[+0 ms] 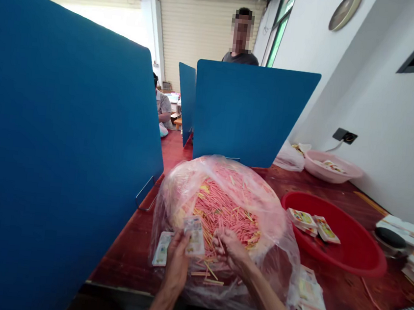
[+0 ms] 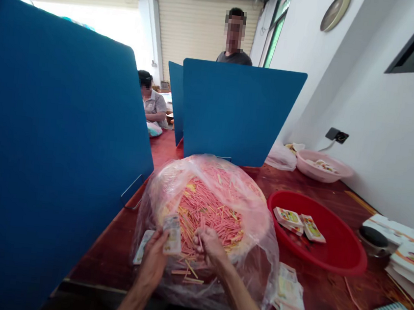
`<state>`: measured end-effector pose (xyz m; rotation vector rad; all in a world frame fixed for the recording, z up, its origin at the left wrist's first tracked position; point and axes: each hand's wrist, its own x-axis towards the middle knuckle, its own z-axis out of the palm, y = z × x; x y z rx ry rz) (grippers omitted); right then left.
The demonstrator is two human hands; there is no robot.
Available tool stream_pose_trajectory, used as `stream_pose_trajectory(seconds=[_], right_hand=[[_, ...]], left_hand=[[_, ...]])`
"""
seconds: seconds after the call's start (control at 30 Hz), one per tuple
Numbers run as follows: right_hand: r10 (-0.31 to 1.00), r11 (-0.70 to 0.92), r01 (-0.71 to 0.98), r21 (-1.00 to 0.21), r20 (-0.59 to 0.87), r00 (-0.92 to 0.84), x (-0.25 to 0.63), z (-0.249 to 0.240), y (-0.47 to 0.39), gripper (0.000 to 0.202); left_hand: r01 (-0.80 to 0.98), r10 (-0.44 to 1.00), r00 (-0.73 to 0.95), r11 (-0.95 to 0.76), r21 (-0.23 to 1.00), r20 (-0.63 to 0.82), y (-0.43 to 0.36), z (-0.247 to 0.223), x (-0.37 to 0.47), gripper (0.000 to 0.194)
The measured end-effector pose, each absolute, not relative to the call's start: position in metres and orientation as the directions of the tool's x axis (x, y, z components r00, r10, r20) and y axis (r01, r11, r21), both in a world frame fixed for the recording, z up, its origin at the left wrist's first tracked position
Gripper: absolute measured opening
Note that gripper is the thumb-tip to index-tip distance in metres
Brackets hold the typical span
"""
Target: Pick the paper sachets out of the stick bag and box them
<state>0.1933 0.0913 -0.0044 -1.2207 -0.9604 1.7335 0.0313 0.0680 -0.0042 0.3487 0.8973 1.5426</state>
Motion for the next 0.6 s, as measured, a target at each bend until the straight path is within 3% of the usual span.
stream_pose_trajectory(seconds=[0.07, 0.23, 0.37, 0.47, 0.6], right_hand=[[0.790, -0.570, -0.233, -0.788, -0.447, -0.420, 0.178, 0.000, 0.077, 0.037], [0.728, -0.606, -0.224, -0.763, -0.419, -0.543, 0.161, -0.008, 0.060, 0.047], [0.725, -0.606, -0.198, -0.771, -0.433, -0.535, 0.164, -0.017, 0.057, 0.048], [0.737, -0.585, -0.175, -0.792, -0.428, -0.523, 0.168, -0.016, 0.051, 0.042], [0.931, -0.340, -0.226, -0.913, -0.292, -0.221, 0.183, -0.015, 0.056, 0.042]], left_hand=[[-0.662, 0.959, -0.160, 0.070, 0.746, -0.233, 0.075, -0.004, 0.037, 0.044], [-0.449, 0.991, 0.001, 0.119, 0.885, -0.133, 0.078, -0.009, 0.041, 0.036], [-0.375, 0.982, 0.059, 0.187, 0.908, -0.178, 0.063, -0.013, 0.044, 0.037], [-0.470, 0.982, -0.060, 0.132, 0.873, -0.181, 0.054, -0.014, 0.034, 0.038], [-0.682, 0.943, -0.177, 0.088, 0.726, -0.281, 0.060, -0.017, 0.007, 0.034]])
